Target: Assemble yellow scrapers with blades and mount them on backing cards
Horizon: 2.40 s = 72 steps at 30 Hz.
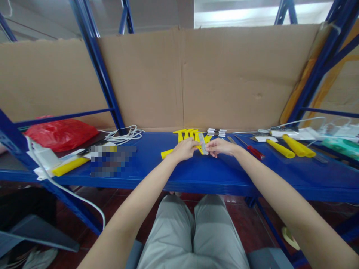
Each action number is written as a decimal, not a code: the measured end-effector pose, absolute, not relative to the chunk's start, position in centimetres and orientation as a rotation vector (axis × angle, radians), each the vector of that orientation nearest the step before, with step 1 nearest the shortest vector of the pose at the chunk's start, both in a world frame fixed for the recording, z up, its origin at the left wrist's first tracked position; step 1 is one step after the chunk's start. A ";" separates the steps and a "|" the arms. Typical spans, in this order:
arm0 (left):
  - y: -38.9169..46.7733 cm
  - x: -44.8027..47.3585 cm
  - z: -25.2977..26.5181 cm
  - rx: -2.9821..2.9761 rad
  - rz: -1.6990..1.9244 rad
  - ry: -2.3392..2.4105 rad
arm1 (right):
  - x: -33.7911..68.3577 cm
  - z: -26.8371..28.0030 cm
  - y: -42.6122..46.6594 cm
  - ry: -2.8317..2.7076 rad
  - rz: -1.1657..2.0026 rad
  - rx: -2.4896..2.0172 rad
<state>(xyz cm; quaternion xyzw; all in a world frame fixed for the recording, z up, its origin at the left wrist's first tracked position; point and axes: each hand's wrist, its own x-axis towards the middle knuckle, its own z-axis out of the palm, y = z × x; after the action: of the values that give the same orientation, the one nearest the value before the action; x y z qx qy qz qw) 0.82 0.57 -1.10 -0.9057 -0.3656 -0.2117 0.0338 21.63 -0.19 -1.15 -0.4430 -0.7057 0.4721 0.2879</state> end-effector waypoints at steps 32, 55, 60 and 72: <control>0.8 0.7 -1.2 -2.765 -0.582 -1.088 | 21.4 -1.2 -0.1 -1.804 1.280 -1.163; 0.7 0.9 -1.2 -2.795 -0.478 -1.005 | 20.5 -1.5 -0.4 -1.761 1.297 -1.210; 0.7 0.8 -1.1 -2.798 -0.435 -1.014 | 20.7 -2.0 -0.1 -1.859 1.266 -1.109; 1.2 0.7 -1.3 -2.929 -0.442 -1.013 | 21.0 -1.7 -0.5 -1.811 1.335 -1.196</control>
<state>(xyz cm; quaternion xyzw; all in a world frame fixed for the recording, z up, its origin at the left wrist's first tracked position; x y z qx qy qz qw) 0.67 1.15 -1.27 -0.9356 -0.3236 -0.1412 0.0055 20.97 -0.45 -1.67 -0.4488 -0.6796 0.5012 0.2925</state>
